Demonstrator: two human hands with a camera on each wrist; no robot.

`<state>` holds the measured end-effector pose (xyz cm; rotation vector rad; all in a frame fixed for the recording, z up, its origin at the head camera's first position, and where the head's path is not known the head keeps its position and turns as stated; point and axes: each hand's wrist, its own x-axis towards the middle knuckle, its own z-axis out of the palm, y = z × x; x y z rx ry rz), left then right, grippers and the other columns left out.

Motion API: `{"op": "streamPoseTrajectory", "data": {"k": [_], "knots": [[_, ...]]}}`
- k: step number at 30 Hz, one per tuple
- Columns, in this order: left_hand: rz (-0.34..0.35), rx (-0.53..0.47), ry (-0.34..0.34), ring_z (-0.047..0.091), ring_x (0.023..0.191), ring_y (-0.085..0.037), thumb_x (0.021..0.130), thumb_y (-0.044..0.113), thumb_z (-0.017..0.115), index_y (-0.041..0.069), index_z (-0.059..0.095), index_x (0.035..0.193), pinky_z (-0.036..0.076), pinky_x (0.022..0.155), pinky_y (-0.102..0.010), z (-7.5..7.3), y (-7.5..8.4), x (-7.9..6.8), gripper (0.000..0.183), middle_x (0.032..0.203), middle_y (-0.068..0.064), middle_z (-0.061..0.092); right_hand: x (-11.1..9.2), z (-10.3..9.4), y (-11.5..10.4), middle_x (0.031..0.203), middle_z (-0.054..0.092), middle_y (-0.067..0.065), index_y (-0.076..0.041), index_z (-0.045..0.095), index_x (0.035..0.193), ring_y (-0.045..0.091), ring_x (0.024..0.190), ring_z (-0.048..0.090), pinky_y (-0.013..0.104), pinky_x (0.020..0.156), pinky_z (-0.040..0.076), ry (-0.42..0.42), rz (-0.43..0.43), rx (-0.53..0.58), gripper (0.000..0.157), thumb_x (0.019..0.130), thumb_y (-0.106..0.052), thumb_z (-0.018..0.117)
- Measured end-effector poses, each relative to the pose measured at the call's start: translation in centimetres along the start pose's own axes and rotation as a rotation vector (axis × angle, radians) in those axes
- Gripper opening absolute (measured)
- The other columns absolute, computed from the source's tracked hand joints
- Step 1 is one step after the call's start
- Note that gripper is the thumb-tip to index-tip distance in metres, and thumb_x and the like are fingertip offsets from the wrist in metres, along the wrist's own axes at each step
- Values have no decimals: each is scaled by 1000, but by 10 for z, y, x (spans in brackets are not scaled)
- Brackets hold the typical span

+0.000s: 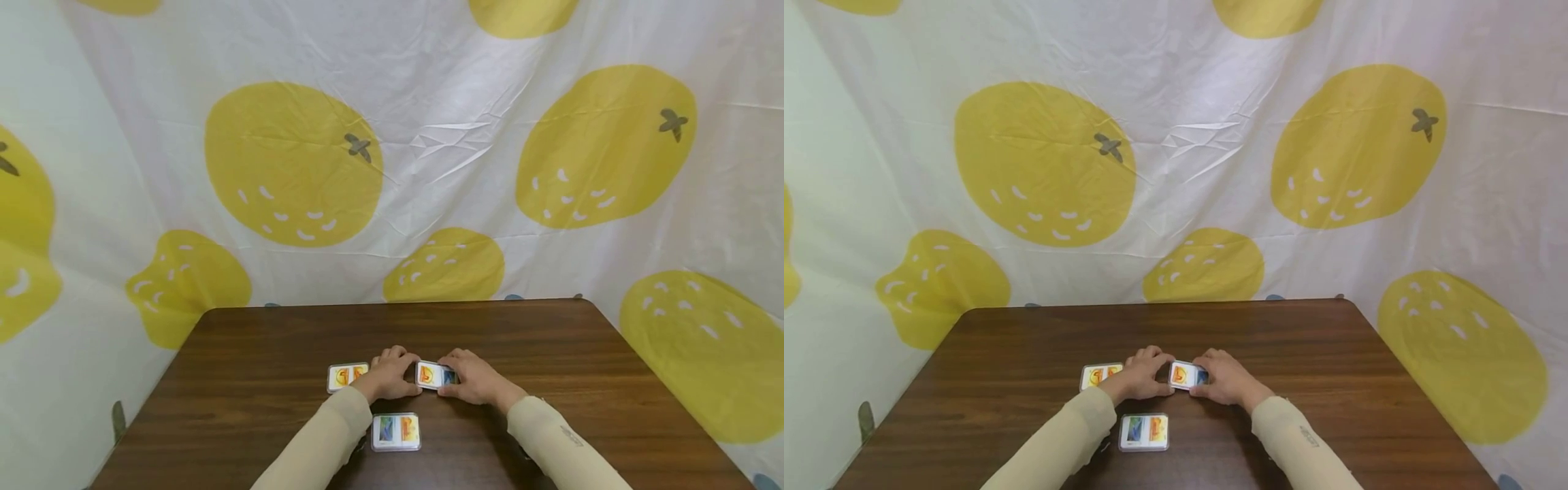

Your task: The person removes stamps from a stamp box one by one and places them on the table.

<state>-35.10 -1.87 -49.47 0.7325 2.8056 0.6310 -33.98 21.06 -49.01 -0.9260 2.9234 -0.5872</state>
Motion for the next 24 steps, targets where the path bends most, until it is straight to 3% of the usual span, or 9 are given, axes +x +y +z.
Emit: {"op": "streamPoseTrajectory", "data": {"k": [5,24], "knots": [[-2,6,-14,38,128,-29,90,42,70,17,50,145,28,106,-50,0,0,-1,63,137,-8,42,0,1,3,118,58,11,-2,60,128,28,106,55,48,90,46,8,-7,0,55,89,-38,74],[-19,-33,14,39,126,-27,87,39,75,18,57,136,29,105,-48,0,2,-3,57,133,-6,44,1,7,4,118,56,10,-2,60,128,26,107,54,47,91,46,10,7,-51,54,88,-35,75]]}}
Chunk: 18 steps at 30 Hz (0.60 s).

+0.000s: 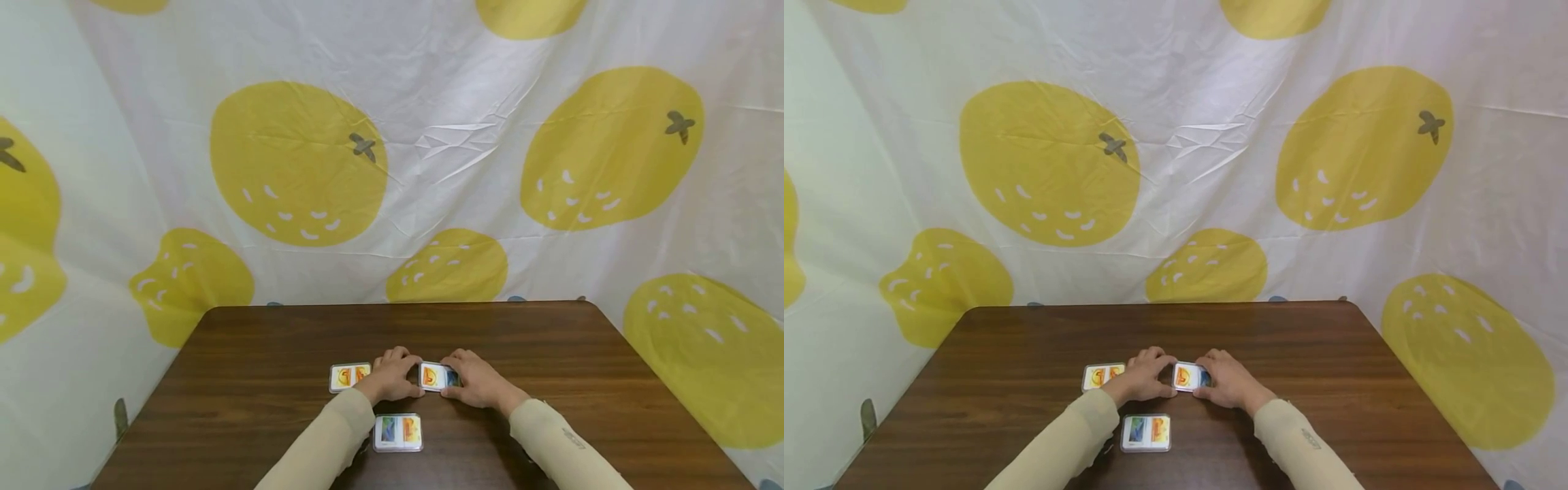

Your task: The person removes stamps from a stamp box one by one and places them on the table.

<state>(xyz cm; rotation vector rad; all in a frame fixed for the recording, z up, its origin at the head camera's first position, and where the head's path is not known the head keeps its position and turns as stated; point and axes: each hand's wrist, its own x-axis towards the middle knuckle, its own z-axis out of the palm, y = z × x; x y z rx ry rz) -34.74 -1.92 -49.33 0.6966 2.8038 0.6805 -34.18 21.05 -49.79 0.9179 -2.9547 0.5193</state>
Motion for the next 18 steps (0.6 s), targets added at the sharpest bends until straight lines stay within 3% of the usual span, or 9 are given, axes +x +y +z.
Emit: {"op": "streamPoseTrajectory", "data": {"k": [6,15,18], "knots": [[-23,-49,11,39,125,-29,84,37,79,18,59,133,28,105,-50,-1,0,1,56,133,-7,44,0,-1,-1,116,56,9,-2,60,126,25,104,54,47,89,47,9,-7,4,54,87,-35,76],[-22,-45,8,38,125,-29,85,38,77,18,57,136,27,106,-50,1,0,2,58,135,-8,43,0,-2,-2,117,56,10,-1,60,127,27,106,54,48,91,46,1,-3,0,54,88,-36,75],[-22,-35,19,38,126,-30,89,34,74,20,59,133,27,106,-51,1,-1,1,49,135,-8,44,0,-2,-1,116,57,10,-1,60,126,27,105,55,48,90,47,9,-16,-11,54,87,-36,76]]}}
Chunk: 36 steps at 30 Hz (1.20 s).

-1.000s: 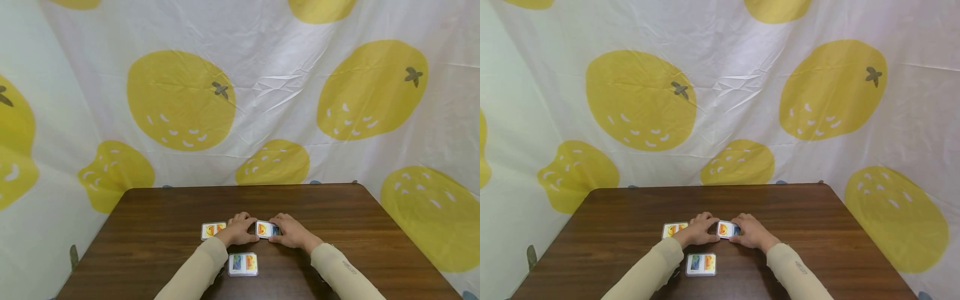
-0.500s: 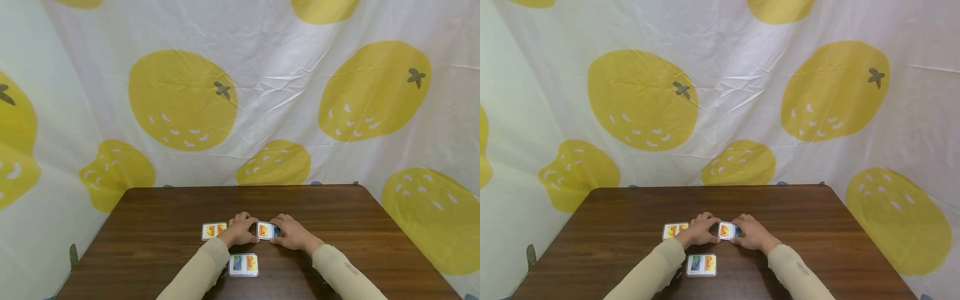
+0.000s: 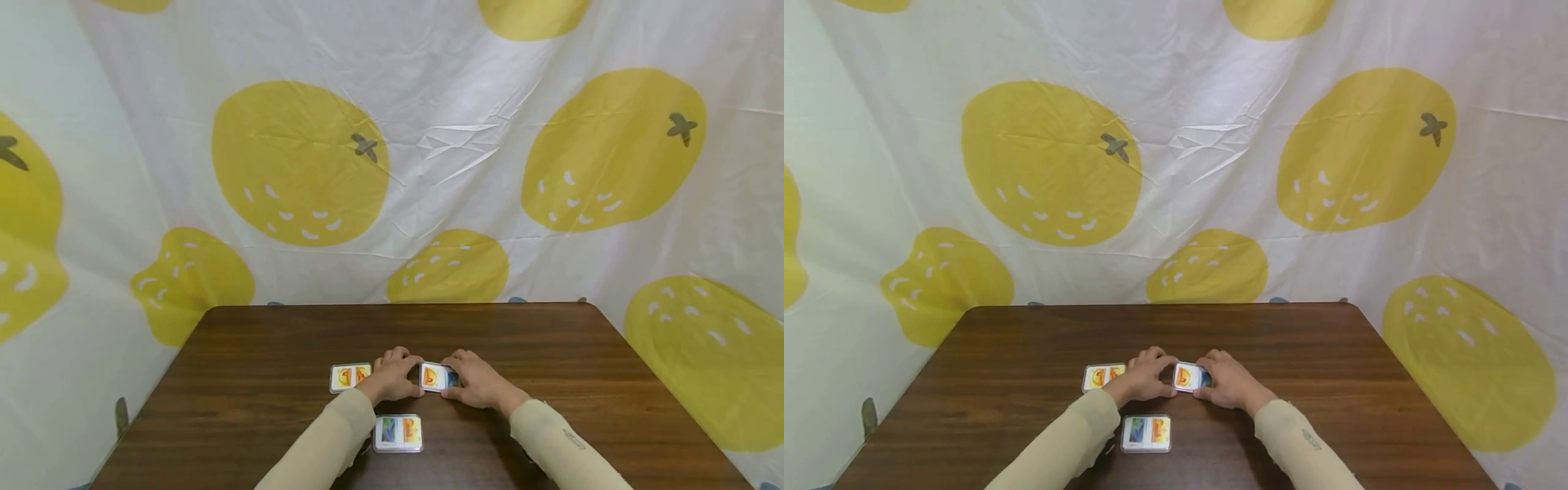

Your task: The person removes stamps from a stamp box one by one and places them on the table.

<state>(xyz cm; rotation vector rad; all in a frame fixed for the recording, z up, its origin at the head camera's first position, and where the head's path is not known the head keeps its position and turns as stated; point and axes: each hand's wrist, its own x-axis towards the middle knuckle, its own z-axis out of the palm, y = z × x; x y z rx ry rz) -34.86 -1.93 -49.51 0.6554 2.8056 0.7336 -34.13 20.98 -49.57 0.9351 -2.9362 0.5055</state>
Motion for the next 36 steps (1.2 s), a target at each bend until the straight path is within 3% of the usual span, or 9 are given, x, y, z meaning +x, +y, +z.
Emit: {"op": "streamPoseTrajectory", "data": {"k": [5,12,21,29,36], "knots": [[-13,22,12,38,127,-30,93,30,69,24,62,125,26,106,-51,-1,-3,1,33,134,-7,44,-1,0,1,116,56,9,-1,60,127,26,104,55,46,89,47,-2,-23,-19,55,88,-38,75],[12,18,-18,37,127,-30,88,35,74,22,59,134,26,106,-51,-4,-2,0,50,136,-8,42,-1,-2,1,117,56,11,1,59,128,27,106,54,47,90,47,-3,-7,4,56,88,-35,76],[-18,56,-23,36,127,-30,85,50,74,21,54,141,26,107,-52,-4,3,-5,67,139,-10,41,0,0,3,119,56,12,0,59,129,28,108,53,47,90,46,-6,-35,17,55,90,-36,73],[-20,50,-34,34,130,-31,85,51,73,23,54,139,24,109,-54,-5,5,-5,63,141,-11,39,-1,0,6,123,56,14,2,57,134,33,114,52,54,97,41,-17,22,6,68,86,-42,76],[-18,29,-22,35,129,-32,84,50,74,23,55,138,24,108,-54,-5,5,-5,63,140,-11,39,-2,-5,6,118,57,14,2,60,130,33,109,53,55,95,40,-19,17,7,63,86,-40,76]]}}
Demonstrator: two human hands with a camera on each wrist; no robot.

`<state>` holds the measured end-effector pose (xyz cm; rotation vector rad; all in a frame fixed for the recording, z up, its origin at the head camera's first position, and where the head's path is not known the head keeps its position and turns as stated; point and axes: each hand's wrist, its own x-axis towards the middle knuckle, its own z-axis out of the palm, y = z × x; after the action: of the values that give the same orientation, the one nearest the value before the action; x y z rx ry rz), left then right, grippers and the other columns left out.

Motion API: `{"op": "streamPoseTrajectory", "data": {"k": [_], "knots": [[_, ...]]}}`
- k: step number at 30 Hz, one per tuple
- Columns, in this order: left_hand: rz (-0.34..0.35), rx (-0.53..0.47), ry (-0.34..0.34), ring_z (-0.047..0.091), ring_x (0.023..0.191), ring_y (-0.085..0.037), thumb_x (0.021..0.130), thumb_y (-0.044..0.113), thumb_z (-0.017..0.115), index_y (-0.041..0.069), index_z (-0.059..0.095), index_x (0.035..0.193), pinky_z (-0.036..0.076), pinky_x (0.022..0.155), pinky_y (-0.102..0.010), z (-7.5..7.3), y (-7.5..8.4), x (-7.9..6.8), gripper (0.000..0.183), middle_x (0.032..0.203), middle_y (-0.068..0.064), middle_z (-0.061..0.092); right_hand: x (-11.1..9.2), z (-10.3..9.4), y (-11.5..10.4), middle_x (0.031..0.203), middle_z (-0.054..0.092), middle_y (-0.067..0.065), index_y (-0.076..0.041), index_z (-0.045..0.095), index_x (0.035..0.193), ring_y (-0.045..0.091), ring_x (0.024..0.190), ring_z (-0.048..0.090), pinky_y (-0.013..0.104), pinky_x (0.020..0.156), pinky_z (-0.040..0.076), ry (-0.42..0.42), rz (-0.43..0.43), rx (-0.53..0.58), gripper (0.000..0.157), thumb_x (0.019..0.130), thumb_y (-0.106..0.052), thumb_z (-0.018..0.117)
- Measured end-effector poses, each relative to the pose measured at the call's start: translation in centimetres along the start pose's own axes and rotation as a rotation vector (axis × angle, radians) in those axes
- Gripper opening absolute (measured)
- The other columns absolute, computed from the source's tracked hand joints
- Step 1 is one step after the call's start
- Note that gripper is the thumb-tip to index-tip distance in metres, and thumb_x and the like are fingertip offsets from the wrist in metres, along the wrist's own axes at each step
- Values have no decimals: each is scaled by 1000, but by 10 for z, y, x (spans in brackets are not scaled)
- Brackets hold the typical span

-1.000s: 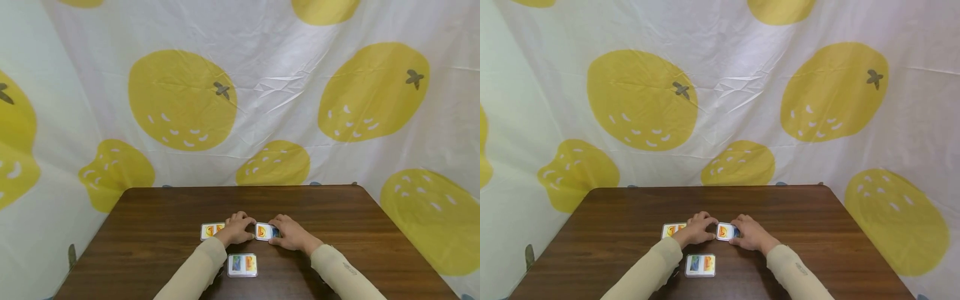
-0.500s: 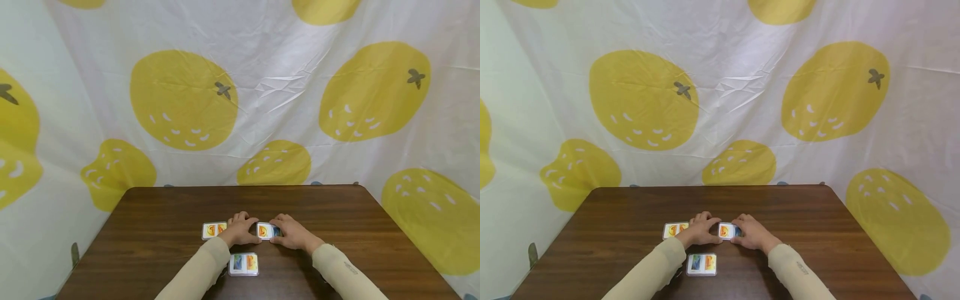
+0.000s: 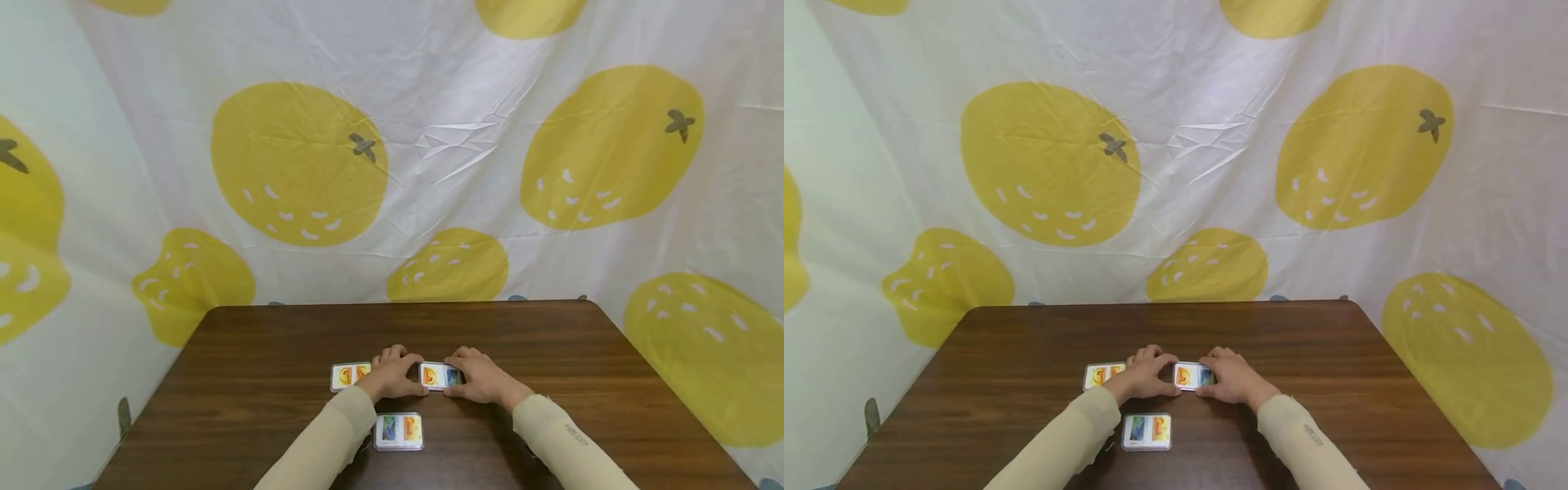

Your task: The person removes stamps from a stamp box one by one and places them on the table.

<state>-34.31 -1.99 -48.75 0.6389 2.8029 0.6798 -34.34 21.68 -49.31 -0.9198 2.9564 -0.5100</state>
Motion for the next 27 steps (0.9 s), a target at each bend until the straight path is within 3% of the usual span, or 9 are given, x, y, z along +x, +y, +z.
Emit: {"op": "streamPoseTrajectory", "data": {"k": [27], "knots": [[-27,20,33,36,128,-31,85,44,75,22,54,137,25,107,-52,6,1,4,60,137,-10,41,0,6,6,117,57,12,-1,61,127,31,108,54,54,94,42,36,-29,-2,61,88,-45,73]]}}
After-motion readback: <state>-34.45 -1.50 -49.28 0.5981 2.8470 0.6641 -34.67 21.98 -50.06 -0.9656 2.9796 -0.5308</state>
